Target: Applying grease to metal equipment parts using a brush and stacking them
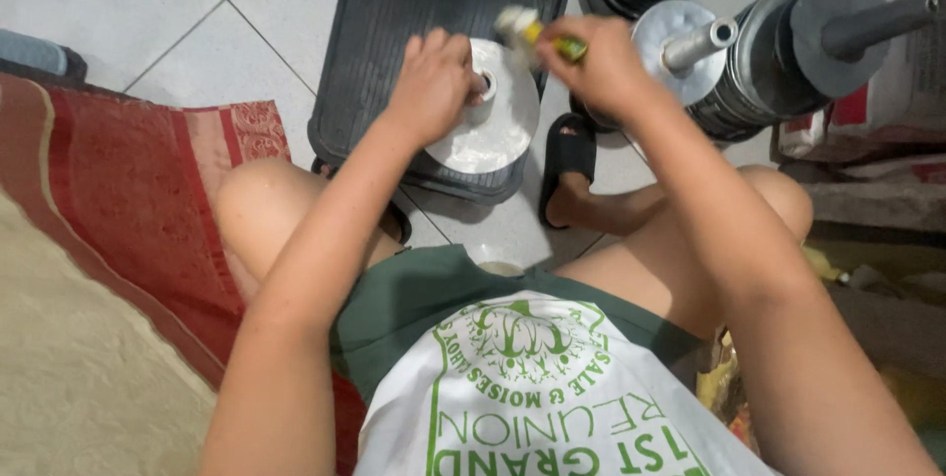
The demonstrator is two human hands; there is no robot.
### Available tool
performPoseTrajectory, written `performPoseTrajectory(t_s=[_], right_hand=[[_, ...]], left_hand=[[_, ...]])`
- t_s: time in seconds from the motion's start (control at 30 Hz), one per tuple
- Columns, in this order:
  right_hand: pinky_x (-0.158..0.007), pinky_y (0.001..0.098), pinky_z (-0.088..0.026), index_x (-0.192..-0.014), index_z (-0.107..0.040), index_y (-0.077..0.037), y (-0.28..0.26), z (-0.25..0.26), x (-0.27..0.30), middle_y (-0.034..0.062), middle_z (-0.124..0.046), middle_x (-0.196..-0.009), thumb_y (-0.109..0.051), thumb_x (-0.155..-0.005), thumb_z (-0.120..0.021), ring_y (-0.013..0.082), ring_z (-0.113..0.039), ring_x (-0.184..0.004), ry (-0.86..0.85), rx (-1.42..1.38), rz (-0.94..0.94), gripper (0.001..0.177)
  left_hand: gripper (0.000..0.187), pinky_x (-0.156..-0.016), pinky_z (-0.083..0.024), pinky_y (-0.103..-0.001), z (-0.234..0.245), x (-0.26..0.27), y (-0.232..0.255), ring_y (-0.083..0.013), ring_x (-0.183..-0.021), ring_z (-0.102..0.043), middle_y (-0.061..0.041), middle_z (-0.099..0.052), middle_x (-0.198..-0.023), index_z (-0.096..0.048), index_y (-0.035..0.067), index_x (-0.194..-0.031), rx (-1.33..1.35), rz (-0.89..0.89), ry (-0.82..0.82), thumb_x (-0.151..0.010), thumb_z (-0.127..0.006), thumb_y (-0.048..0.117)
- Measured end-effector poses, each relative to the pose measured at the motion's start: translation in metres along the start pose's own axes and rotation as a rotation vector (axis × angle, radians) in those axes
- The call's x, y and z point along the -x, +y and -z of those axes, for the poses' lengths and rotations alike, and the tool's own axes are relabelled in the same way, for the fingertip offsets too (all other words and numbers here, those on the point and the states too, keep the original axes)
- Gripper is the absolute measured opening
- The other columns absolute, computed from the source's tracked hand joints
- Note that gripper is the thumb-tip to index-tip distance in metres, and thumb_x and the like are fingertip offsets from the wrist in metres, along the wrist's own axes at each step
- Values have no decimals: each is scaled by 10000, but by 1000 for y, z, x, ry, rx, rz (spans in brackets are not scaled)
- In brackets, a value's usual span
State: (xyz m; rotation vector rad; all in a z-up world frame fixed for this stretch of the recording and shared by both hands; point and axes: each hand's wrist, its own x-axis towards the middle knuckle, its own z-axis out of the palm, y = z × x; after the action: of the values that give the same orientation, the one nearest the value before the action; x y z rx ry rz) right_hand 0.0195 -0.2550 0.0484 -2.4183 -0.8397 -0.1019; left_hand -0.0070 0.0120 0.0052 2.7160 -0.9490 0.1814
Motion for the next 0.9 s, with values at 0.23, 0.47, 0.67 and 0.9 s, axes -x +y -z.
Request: performPoseTrajectory(t_s=[0.23, 0.47, 0.67, 0.9], right_hand=[[-856, 421, -553, -1129, -759, -60, 24, -14, -14, 139, -768, -1094, -127, -986, -752, 288, -719, -949, -138, -89, -142, 158], [-636, 221, -534, -1094, -759, -88, -34, 56, 36, 39, -716, -868, -178, -1050, -721, 85, -651, -711, 305, -292, -539, 108], [-608, 240, -644, -1088, -720, -22, -47, 51, 83, 127, -713, -917, -99, -1045, -697, 156, -712, -734, 250, -606, -667, 91], [-538, 218, -614, -1052, -740, -68, -80, -15, 68, 107, -746, -874, -156, -959, -740, 132, -704, -652, 115, -687, -776, 129]], left_hand=[[55, -728, -333, -478, -5, 1, 5, -335, -923, -457, -14, -491, -897, -819, 255, -841, 46, -1, 20, -841, -764, 260], [109, -741, -385, -506, 1, -19, 3, -369, -965, -496, -96, -580, -989, -793, 168, -800, -171, 76, -53, -798, -757, 270], [374, -875, -456, -566, -16, -56, -3, -446, -1081, -569, -173, -667, -1114, -727, -3, -1078, 17, 538, -280, -822, -599, 236], [403, -933, -451, -574, -16, -50, -10, -422, -1139, -555, -131, -663, -1133, -750, 67, -1049, 13, 552, -317, -899, -759, 440]])
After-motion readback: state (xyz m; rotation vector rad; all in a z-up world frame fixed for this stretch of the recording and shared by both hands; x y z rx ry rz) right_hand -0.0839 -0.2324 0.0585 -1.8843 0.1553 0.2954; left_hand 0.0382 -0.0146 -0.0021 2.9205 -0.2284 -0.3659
